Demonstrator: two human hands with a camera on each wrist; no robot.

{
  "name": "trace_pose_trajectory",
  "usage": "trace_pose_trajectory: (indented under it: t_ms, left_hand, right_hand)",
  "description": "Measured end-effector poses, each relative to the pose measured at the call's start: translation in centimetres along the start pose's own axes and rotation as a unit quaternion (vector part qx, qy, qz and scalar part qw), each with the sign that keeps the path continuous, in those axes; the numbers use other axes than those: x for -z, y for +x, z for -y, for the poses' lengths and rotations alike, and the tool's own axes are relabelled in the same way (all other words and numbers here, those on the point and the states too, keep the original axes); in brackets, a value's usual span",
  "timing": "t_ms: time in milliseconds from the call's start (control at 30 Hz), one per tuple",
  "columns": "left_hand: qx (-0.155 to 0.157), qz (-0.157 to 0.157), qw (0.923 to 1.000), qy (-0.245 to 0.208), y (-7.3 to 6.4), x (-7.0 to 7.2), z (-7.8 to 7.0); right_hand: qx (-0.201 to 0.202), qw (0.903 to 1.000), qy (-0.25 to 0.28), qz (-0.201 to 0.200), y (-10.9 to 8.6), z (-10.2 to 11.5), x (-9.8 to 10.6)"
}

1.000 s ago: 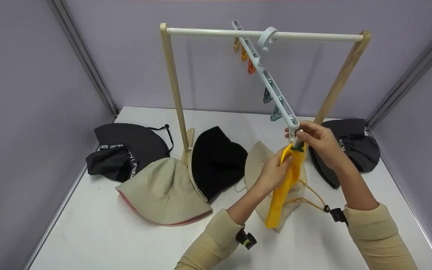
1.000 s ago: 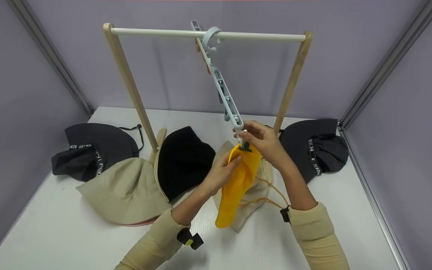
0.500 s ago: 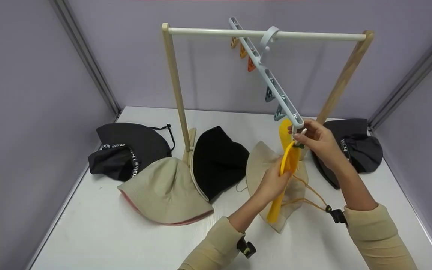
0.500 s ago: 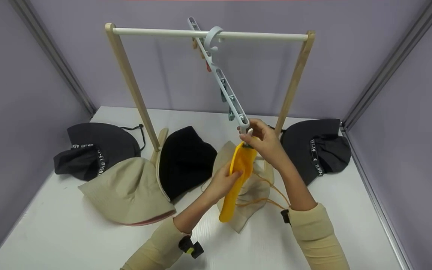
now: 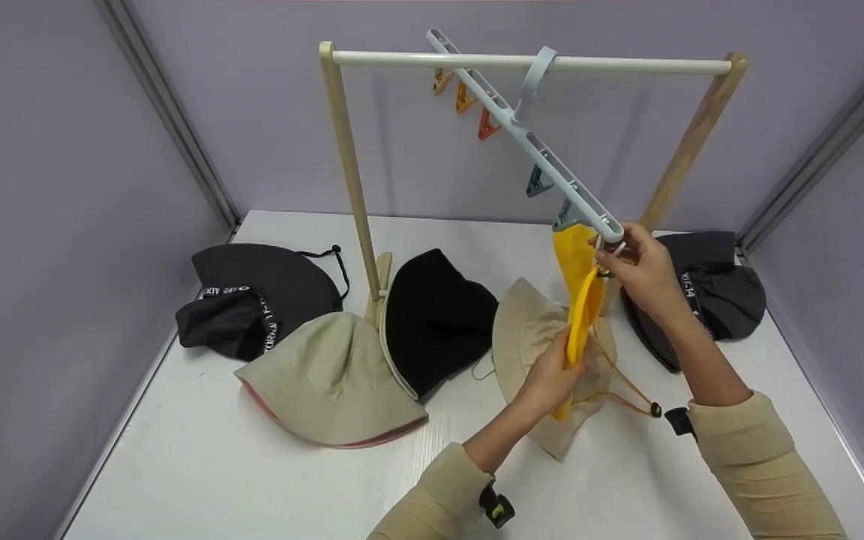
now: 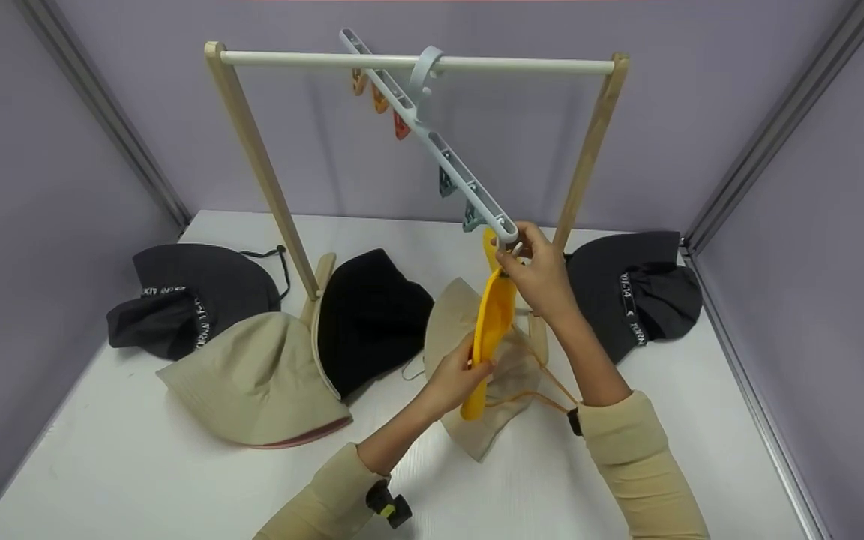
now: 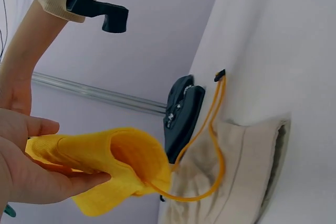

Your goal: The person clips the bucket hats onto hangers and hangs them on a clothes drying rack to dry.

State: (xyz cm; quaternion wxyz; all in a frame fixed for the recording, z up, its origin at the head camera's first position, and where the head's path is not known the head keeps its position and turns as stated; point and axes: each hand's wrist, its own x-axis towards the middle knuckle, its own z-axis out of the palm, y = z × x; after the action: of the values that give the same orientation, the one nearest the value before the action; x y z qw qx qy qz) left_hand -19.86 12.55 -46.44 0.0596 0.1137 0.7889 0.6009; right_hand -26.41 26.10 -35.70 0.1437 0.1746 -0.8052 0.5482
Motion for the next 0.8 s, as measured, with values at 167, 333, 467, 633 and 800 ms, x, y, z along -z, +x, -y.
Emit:
trace_pose_trajectory:
  t_ms: [167, 333, 467, 633, 800]
  left_hand:
    - [-0.003, 0.008, 1.0, 0.003, -0.1, -0.6, 1.1]
    - [0.018, 0.015, 0.9997, 0.001, -0.1, -1.1, 2.0]
    - [0.039, 0.019, 0.9991, 0.006, 0.1, -1.3, 2.4]
    - [0.051, 0.026, 0.9983, 0.008, 0.2, -1.5, 2.8]
    - [0.057, 0.04, 0.9975, -0.008, 0.1, -1.7, 3.0]
  right_hand:
    - [0.004, 0.9996, -0.027, -0.006, 0.3, 0.0, 0.1]
    - [0.01, 0.9972, -0.073, -0.011, 0.6, 1.1, 0.2]
    - [0.014, 0.9951, -0.097, -0.012, 1.3, -0.1, 0.8]
    - [0.011, 0.9936, -0.113, -0.005, 2.5, -2.0, 1.8]
    - [-0.003, 0.9894, -0.144, 0.016, 3.2, -2.3, 2.3]
